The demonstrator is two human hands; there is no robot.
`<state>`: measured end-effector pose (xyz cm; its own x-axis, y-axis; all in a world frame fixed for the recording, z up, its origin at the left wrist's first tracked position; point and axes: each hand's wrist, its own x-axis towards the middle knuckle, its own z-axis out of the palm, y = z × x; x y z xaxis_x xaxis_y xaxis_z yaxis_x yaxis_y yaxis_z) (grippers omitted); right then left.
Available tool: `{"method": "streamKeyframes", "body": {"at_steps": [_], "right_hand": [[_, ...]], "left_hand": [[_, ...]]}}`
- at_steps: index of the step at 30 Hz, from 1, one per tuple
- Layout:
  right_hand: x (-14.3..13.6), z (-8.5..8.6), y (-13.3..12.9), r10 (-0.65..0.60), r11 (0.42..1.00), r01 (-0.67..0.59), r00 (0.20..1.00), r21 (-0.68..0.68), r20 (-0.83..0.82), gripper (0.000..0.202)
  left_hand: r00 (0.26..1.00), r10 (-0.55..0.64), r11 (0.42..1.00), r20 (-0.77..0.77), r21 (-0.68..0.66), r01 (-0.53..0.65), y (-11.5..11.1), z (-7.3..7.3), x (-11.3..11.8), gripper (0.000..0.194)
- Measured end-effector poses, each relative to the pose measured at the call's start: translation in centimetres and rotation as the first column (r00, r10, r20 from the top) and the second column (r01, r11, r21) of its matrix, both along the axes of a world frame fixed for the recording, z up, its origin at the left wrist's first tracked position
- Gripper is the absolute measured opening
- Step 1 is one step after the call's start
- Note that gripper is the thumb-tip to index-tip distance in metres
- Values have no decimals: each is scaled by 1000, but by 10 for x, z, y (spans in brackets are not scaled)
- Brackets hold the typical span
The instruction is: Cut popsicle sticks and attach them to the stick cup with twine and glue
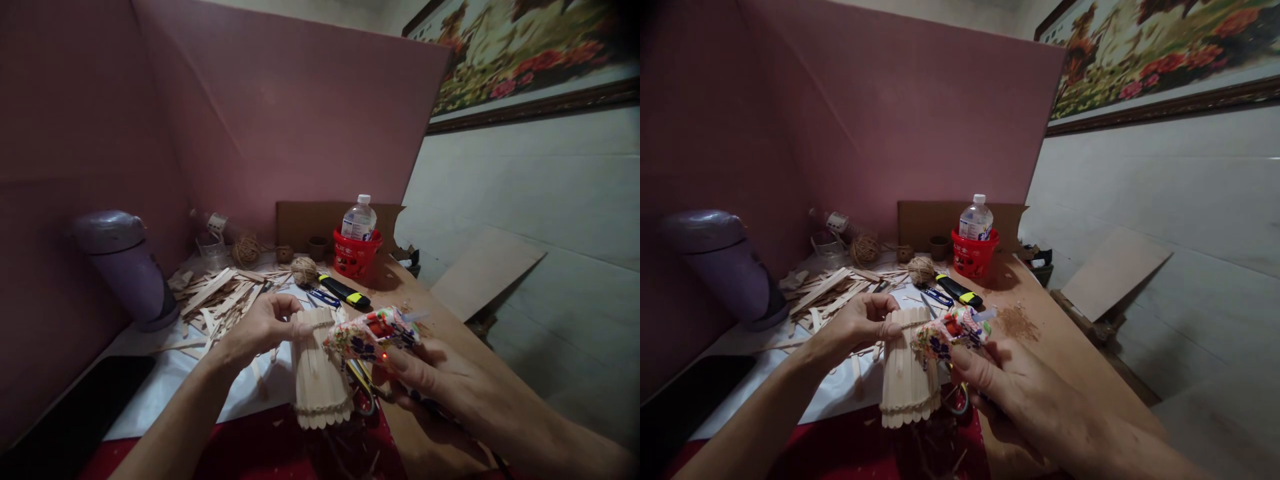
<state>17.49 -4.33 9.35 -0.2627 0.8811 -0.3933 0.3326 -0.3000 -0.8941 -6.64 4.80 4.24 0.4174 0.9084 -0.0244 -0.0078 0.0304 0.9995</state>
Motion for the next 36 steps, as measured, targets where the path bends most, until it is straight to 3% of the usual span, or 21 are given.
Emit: {"method": "streamKeyframes", "body": {"at_steps": [10, 15, 25, 36], "right_hand": [[-1, 2, 0, 34, 998, -35, 999, 43, 39, 52], [2, 0, -1, -20, 987, 14, 999, 162, 39, 46], [-2, -1, -6, 51, 999, -51, 999, 2, -7, 53], [-4, 0, -5, 112, 994, -112, 994, 16, -11, 54]], "left_hand": [[1000, 16, 1000, 12, 10, -16, 0, 0, 1, 34], [1000, 28, 999, 7, 16, -28, 2, -2, 0, 32], [999, -1, 1000, 52, -12, 2, 2, -2, 0, 33], [998, 5, 1000, 56, -23, -4, 1, 1, 2, 36]]}}
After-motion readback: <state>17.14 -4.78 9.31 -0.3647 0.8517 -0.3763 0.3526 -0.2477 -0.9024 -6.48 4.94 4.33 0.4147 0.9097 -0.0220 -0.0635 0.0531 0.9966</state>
